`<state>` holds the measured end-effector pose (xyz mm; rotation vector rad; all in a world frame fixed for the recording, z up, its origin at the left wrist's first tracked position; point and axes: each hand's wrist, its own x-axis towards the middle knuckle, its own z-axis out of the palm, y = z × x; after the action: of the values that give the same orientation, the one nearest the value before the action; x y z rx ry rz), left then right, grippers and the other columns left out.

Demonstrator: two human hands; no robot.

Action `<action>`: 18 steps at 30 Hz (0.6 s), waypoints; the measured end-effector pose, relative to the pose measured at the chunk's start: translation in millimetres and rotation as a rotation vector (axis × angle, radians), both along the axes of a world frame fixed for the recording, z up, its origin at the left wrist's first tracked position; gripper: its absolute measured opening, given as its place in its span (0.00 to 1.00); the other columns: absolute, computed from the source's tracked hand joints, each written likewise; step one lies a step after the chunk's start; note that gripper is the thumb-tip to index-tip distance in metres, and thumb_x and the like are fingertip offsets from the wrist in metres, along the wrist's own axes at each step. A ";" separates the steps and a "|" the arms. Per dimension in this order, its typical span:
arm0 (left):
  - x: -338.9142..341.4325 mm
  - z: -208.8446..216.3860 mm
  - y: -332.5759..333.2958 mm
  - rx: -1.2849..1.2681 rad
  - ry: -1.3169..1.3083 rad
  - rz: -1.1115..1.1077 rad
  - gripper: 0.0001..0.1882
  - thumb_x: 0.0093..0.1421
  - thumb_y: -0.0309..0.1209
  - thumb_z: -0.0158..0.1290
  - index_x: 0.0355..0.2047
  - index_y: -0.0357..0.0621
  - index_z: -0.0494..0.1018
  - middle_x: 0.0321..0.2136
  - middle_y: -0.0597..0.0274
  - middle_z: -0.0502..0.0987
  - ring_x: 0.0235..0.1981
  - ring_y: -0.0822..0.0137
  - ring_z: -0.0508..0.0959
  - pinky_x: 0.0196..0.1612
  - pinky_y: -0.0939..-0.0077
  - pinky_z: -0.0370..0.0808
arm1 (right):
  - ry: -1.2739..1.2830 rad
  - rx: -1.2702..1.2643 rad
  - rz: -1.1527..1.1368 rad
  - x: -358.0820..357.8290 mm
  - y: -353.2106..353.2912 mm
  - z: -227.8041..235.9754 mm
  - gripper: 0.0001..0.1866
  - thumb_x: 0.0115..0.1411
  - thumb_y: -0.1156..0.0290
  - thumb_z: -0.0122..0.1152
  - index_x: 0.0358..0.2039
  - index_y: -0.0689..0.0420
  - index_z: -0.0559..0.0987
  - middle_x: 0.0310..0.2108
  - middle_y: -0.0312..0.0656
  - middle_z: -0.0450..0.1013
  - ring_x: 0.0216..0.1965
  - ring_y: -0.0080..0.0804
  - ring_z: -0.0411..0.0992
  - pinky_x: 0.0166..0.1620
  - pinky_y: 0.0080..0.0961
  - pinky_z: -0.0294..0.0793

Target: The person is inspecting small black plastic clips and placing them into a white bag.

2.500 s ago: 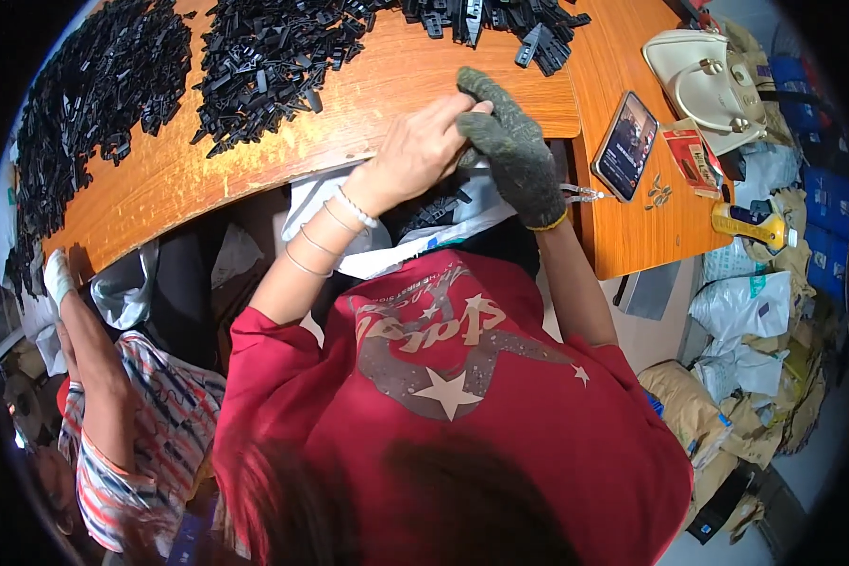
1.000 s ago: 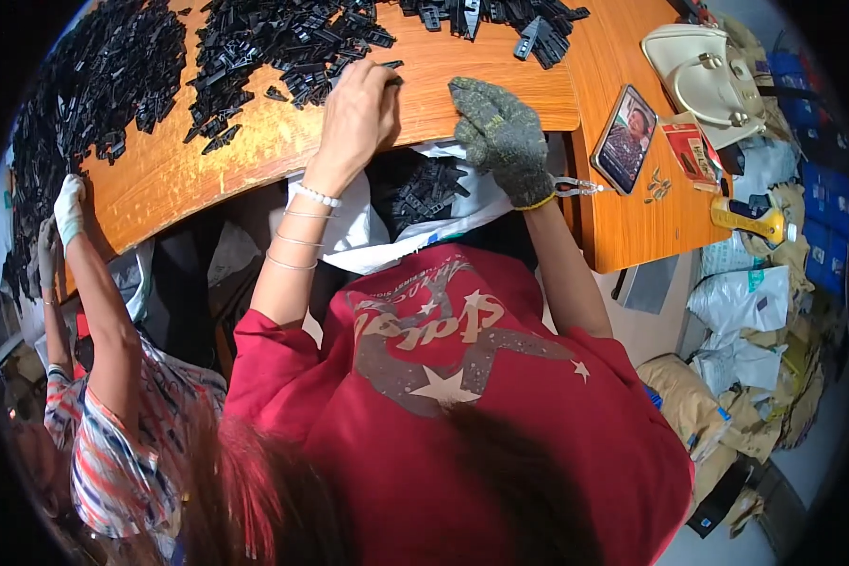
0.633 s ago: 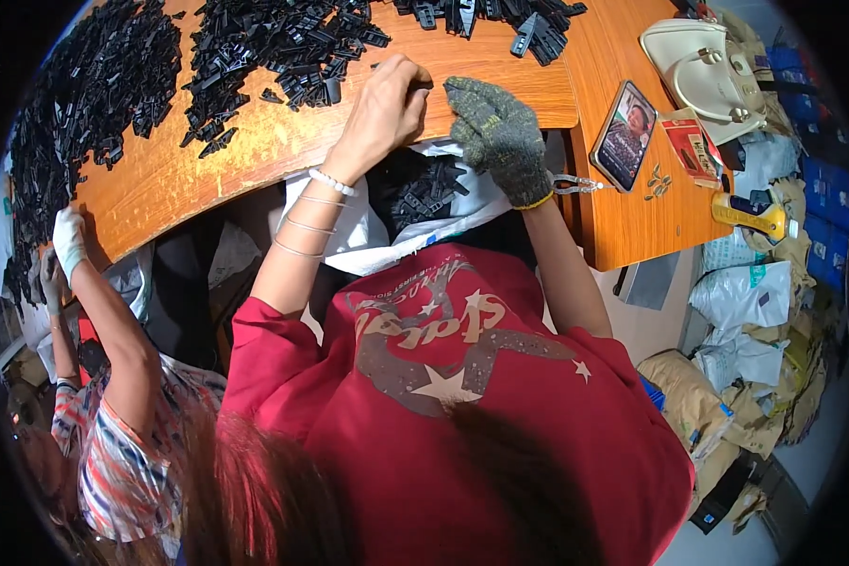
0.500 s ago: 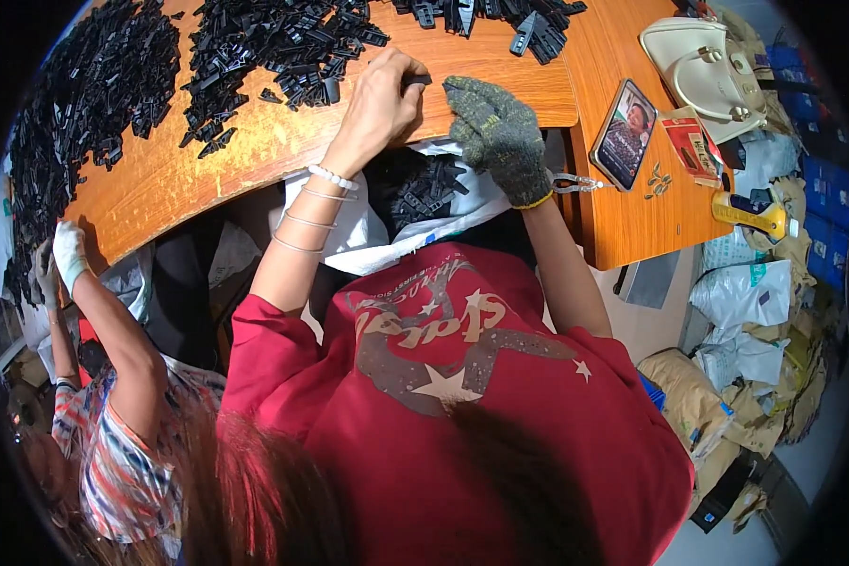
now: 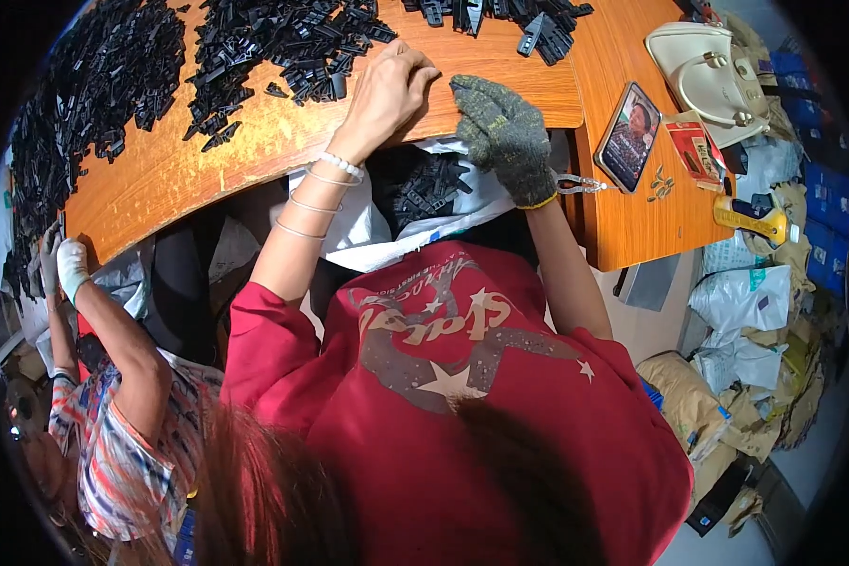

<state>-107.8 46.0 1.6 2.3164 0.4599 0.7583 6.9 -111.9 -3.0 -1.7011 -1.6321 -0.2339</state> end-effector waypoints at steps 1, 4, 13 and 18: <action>1.1 -1.1 0.3 0.028 -0.036 0.002 0.08 0.57 0.28 0.54 0.28 0.33 0.74 0.28 0.49 0.73 0.30 0.50 0.75 0.35 0.62 0.72 | 0.000 0.000 0.001 -0.1 -0.5 1.5 0.24 0.33 0.74 0.65 0.38 0.58 0.81 0.44 0.41 0.76 0.42 0.36 0.75 0.42 0.29 0.77; 3.6 -4.2 1.4 0.139 -0.006 0.043 0.08 0.57 0.28 0.53 0.28 0.34 0.73 0.28 0.47 0.73 0.29 0.47 0.75 0.33 0.59 0.72 | -0.064 0.006 0.005 -2.4 -0.3 7.3 0.24 0.32 0.74 0.65 0.37 0.59 0.81 0.45 0.42 0.76 0.42 0.36 0.75 0.40 0.28 0.77; -4.5 -11.6 -5.2 0.395 -0.028 0.038 0.08 0.58 0.31 0.54 0.32 0.39 0.69 0.30 0.54 0.69 0.24 0.52 0.73 0.25 0.64 0.70 | -0.126 -0.012 -0.010 -2.9 -0.3 8.6 0.25 0.34 0.75 0.64 0.40 0.58 0.80 0.46 0.42 0.75 0.43 0.35 0.75 0.42 0.28 0.77; -16.4 -3.0 -6.4 0.217 -0.035 -0.144 0.07 0.58 0.28 0.53 0.34 0.37 0.72 0.32 0.55 0.71 0.31 0.53 0.76 0.32 0.66 0.73 | -0.014 -0.063 -0.026 -2.6 -3.4 10.9 0.22 0.38 0.76 0.63 0.40 0.57 0.80 0.45 0.41 0.75 0.44 0.36 0.74 0.44 0.30 0.75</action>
<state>-124.2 39.6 -1.4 2.5002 0.1995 0.8107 4.4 -115.3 7.9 -1.7720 -1.6442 -0.2099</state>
